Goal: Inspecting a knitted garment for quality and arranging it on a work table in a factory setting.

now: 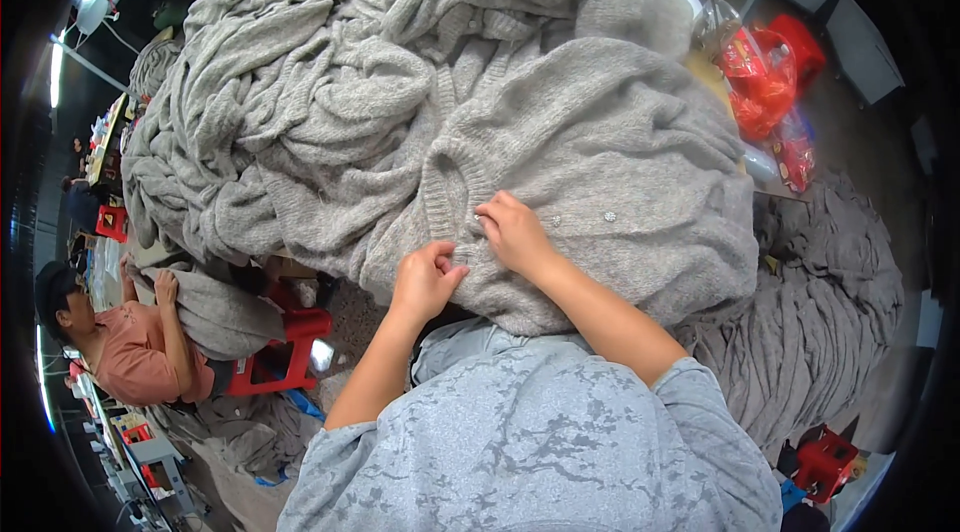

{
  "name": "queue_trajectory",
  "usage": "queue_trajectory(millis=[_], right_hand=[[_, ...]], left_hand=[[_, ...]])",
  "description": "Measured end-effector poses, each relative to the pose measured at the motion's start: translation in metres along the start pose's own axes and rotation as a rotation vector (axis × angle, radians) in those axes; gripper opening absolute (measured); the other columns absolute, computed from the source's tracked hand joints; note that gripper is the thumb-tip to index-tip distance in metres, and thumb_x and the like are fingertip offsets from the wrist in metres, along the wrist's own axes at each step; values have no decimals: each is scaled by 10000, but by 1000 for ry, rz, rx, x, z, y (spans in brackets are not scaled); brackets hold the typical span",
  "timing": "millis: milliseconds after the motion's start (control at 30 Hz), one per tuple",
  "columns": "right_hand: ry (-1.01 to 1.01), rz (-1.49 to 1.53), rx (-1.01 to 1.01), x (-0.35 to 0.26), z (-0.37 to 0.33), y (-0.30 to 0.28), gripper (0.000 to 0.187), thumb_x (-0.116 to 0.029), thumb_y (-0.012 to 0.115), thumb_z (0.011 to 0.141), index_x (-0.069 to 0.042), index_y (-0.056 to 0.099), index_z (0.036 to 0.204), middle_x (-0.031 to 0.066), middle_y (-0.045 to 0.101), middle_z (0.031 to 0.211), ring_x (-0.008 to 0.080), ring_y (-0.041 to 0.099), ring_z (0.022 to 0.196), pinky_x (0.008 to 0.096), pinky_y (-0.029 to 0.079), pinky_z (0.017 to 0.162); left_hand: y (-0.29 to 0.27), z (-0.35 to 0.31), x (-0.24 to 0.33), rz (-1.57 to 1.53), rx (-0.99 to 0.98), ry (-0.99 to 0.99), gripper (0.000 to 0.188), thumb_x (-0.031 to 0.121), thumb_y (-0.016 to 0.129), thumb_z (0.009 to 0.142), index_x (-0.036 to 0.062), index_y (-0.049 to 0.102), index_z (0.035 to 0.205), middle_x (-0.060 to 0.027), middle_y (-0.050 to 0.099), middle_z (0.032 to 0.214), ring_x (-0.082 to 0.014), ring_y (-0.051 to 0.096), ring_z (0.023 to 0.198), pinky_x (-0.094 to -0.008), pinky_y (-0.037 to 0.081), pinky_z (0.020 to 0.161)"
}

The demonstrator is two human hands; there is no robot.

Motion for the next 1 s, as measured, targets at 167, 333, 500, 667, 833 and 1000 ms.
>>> queue_trajectory(millis=[167,333,500,667,833,1000], right_hand=[[84,2,-103,13,6,-1,174,-51,594,785,-18,654,944,130,606,835,264,605,746,332,478,688],[427,317,-257,27,15,7,231,-63,577,800,-50,636,1023,155,612,885,271,607,825,342,477,729],[-5,-210,-340,6,37,7,300,-67,559,783,-109,612,1076,160,588,939,307,592,875,398,480,773],[-150,-482,-548,-9,48,5,155,-85,585,725,-71,615,877,125,541,1047,315,568,919,412,468,779],[-348,-163,-534,-51,49,-10,91,-72,580,692,-29,559,769,96,589,908,310,586,765,413,469,670],[-17,-68,-619,-32,52,-7,91,-83,600,732,-16,587,792,91,617,723,258,605,667,356,482,608]], left_hand=[[4,4,13,-43,9,117,226,95,692,702,-11,610,884,-107,587,740,-191,582,641,-296,464,583],[10,4,38,-220,-1,268,158,63,644,739,-13,601,872,-123,580,771,-240,587,676,-302,451,638],[14,1,39,-167,36,272,157,8,609,720,-13,597,876,-137,576,819,-286,582,755,-325,456,689],[5,-2,49,-132,152,357,181,-29,590,687,5,574,864,-128,537,854,-323,572,778,-367,464,658],[3,0,53,-107,213,364,220,-50,584,657,11,558,867,-146,510,978,-324,566,828,-383,467,671],[-4,-3,64,-99,348,450,253,-74,565,640,14,542,876,-176,477,1092,-334,562,885,-388,476,707]])
Point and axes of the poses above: each hand's wrist, its own z-axis towards the middle knuckle, its own y-axis out of the palm, x = y × z, the point moved 9 cm from there along z, towards the middle knuckle
